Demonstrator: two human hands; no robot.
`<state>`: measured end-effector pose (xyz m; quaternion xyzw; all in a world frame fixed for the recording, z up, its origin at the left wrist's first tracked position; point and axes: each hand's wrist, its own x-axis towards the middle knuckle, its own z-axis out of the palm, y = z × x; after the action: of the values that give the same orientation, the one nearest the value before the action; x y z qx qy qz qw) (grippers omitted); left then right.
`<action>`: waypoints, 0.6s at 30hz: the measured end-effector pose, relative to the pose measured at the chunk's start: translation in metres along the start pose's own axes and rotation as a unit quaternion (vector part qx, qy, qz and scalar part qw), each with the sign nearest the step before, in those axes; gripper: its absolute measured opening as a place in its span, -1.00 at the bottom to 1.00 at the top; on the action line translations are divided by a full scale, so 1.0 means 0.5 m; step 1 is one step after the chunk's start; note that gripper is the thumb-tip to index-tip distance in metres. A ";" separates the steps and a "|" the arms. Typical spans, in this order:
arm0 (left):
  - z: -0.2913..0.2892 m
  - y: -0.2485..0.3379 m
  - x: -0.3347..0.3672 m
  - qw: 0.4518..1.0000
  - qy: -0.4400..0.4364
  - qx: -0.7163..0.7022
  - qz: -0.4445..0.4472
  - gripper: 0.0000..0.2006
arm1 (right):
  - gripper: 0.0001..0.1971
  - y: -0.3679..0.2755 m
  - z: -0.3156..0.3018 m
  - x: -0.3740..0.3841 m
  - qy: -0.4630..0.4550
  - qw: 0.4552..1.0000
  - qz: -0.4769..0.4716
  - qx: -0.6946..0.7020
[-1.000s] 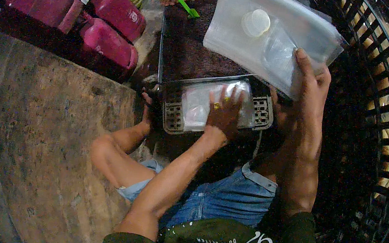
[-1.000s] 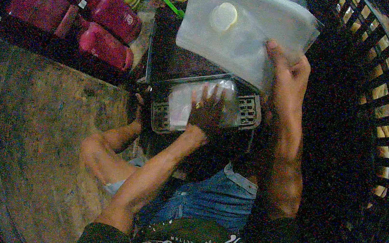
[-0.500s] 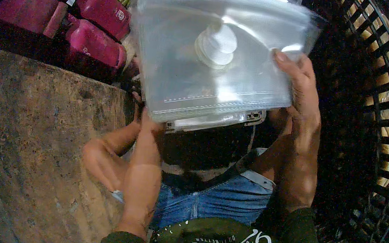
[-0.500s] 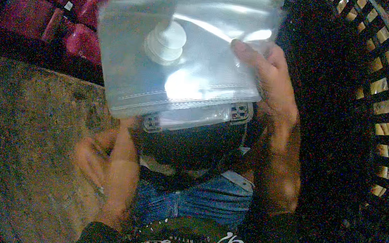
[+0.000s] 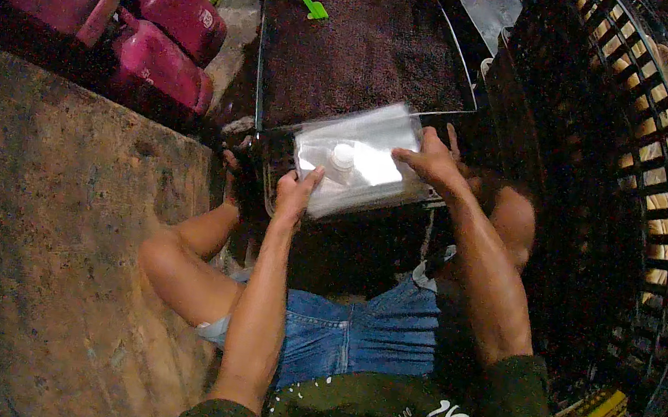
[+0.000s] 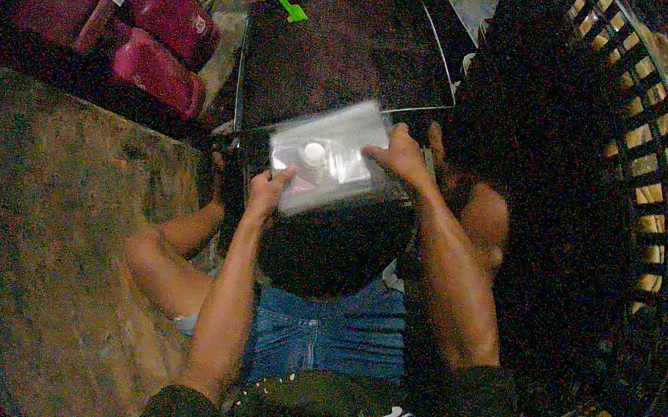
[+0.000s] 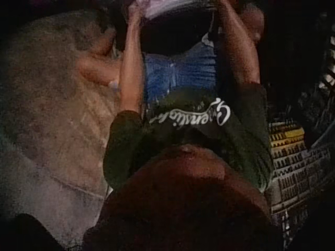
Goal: The person sits on the floor and places small round buns into clear plastic bags. They handle the buns one at a time, placing them into bags and setting the filled bags aside.
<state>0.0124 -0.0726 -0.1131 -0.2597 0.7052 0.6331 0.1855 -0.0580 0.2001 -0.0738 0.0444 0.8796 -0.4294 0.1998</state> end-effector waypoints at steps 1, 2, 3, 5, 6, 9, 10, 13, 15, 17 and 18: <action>0.010 0.009 0.043 0.992 0.005 0.123 -0.009 -0.33 | -0.30 0.050 0.019 0.045 0.027 0.999 0.014 -0.027; 0.014 0.020 0.059 0.990 -0.001 0.143 0.009 -0.30 | -0.28 0.076 0.027 0.072 0.051 0.997 0.025 -0.053; 0.009 0.017 0.060 0.987 0.001 0.159 0.021 -0.27 | -0.26 0.075 0.027 0.067 0.040 0.995 0.013 -0.089; 0.009 0.003 0.050 0.970 0.075 0.227 0.042 -0.23 | -0.22 0.075 0.028 0.052 0.020 0.987 -0.011 -0.160; 0.021 0.001 0.040 0.948 0.140 0.279 0.053 -0.21 | -0.23 0.061 0.026 0.038 0.051 0.980 0.000 -0.190; 0.050 -0.056 0.048 0.907 0.262 0.316 0.094 -0.21 | -0.25 0.068 0.040 0.033 0.066 0.978 0.031 -0.196; 0.053 -0.052 0.064 0.936 0.209 0.273 0.076 -0.21 | -0.25 0.084 0.035 0.051 0.035 0.987 0.049 -0.149; 0.043 -0.048 0.066 0.966 0.138 0.210 0.060 -0.20 | -0.26 0.081 0.025 0.034 -0.057 0.997 -0.024 -0.037; 0.004 -0.062 0.055 0.970 0.129 0.197 0.064 -0.18 | -0.24 0.054 0.033 0.017 -0.085 0.994 -0.054 -0.035; 0.020 -0.058 0.061 0.940 0.140 0.310 0.035 -0.13 | -0.22 0.038 0.048 0.021 -0.078 0.992 -0.018 -0.093; 0.020 -0.060 0.057 0.937 0.139 0.318 0.038 -0.11 | -0.21 0.032 0.042 0.024 -0.087 0.991 -0.021 -0.096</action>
<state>0.0074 -0.0682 -0.1553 -0.2452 0.8978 0.3403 0.1344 -0.0586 0.1929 -0.1019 -0.0307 0.8967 -0.3492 0.2703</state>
